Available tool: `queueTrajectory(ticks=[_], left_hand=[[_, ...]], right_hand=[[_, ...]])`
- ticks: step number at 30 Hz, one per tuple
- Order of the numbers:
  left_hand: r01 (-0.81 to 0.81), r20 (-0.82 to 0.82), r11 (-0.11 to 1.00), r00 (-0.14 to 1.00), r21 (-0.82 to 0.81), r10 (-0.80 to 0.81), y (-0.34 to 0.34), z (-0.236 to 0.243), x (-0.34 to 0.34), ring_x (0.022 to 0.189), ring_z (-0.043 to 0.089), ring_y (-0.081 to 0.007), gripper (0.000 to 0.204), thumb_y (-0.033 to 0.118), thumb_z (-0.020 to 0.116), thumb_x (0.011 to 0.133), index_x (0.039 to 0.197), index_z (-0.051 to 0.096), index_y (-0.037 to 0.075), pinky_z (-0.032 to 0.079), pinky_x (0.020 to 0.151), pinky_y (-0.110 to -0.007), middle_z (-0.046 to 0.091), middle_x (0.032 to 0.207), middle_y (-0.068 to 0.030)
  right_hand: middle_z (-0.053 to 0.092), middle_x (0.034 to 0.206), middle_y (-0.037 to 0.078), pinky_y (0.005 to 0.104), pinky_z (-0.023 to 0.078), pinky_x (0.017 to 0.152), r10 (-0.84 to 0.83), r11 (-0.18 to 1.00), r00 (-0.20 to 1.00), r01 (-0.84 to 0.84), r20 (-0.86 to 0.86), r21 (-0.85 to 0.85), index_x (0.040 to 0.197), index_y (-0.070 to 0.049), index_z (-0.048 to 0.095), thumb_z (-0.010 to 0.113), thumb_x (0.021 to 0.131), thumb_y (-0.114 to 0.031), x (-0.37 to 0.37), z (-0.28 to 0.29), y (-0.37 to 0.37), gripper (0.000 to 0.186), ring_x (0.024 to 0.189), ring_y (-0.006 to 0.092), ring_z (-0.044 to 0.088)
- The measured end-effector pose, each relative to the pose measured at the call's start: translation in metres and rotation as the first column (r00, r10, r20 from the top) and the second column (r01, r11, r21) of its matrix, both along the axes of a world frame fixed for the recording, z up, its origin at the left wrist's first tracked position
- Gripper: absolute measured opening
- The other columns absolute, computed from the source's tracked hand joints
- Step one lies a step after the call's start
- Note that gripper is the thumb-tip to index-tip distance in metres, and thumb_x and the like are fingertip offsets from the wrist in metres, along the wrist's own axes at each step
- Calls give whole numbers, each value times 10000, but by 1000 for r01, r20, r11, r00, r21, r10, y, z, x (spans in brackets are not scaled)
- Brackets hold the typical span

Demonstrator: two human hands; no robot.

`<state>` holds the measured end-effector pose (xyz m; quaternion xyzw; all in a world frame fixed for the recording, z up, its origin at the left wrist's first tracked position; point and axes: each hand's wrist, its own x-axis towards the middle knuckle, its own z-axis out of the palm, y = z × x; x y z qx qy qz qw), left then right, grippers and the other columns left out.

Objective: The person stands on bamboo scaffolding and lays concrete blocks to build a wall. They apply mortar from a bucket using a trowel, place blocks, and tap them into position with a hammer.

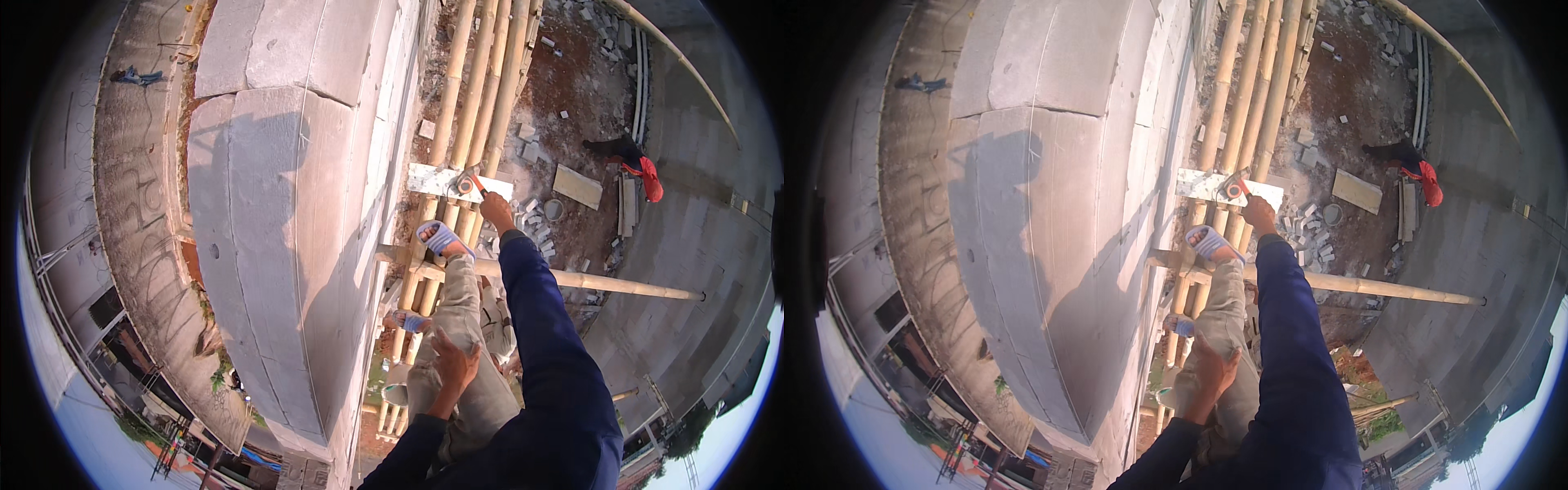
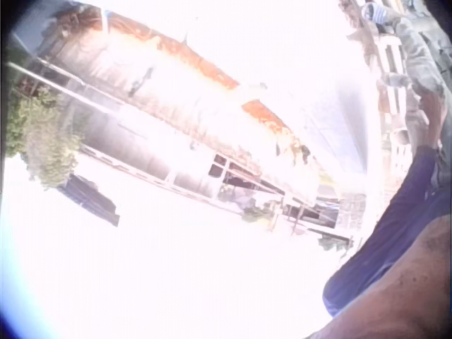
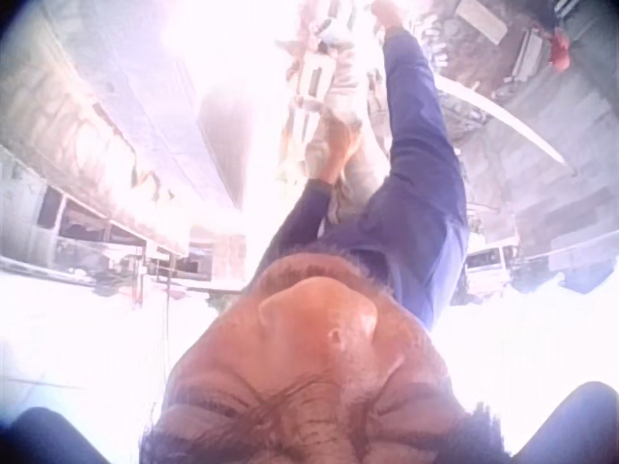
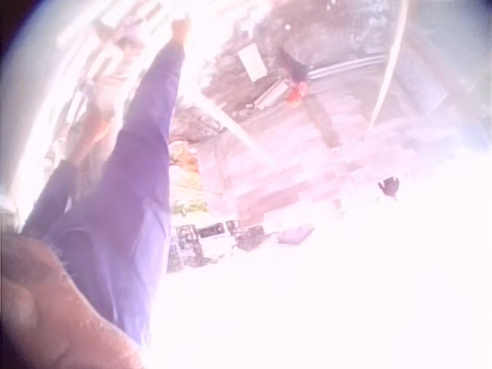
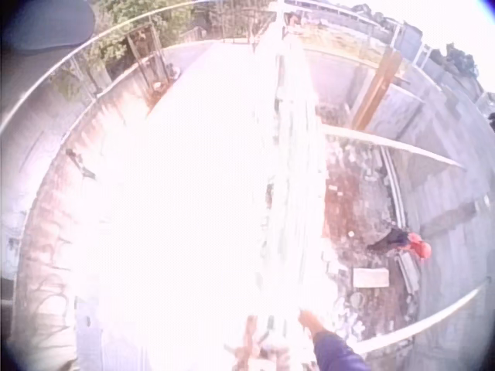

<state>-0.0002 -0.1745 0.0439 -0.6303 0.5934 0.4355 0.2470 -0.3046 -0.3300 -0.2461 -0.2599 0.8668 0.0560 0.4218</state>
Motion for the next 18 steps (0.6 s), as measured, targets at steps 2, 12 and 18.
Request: queueTrajectory(ticks=[2, 12, 18], left_hand=[[-37, 23, 999, 999, 38, 36, -18, 13, -12, 1382, 463, -533, 1179, 516, 807, 861, 1639, 104, -24, 438, 1131, -581, 287, 1571, -378], [14, 67, 999, 998, 33, -16, -41, 21, -43, 1350, 491, -532, 1165, 426, 824, 854, 1644, 75, 10, 446, 1127, -560, 313, 1557, -354], [-56, -94, 998, 994, 22, 58, -19, -6, -18, 1377, 476, -530, 1131, 519, 732, 922, 1661, 41, 16, 448, 1129, -564, 297, 1570, -371]], right_hand=[[762, 1151, 195, 473, 580, 950, 142, 983, 984, -153, -106, -99, 1137, -41, 719, 576, 998, -242, -4, -37, -20, 283, 1109, 371, 740], [607, 1323, 245, 532, 543, 1007, -301, 944, 908, 326, -293, 40, 1330, -11, 550, 600, 1001, -189, -36, -105, 18, 378, 1279, 433, 605], [564, 1464, 293, 521, 476, 1129, -82, 974, 978, 37, 194, 224, 1389, -6, 575, 651, 930, -297, 76, -22, 84, 549, 1378, 445, 555]])
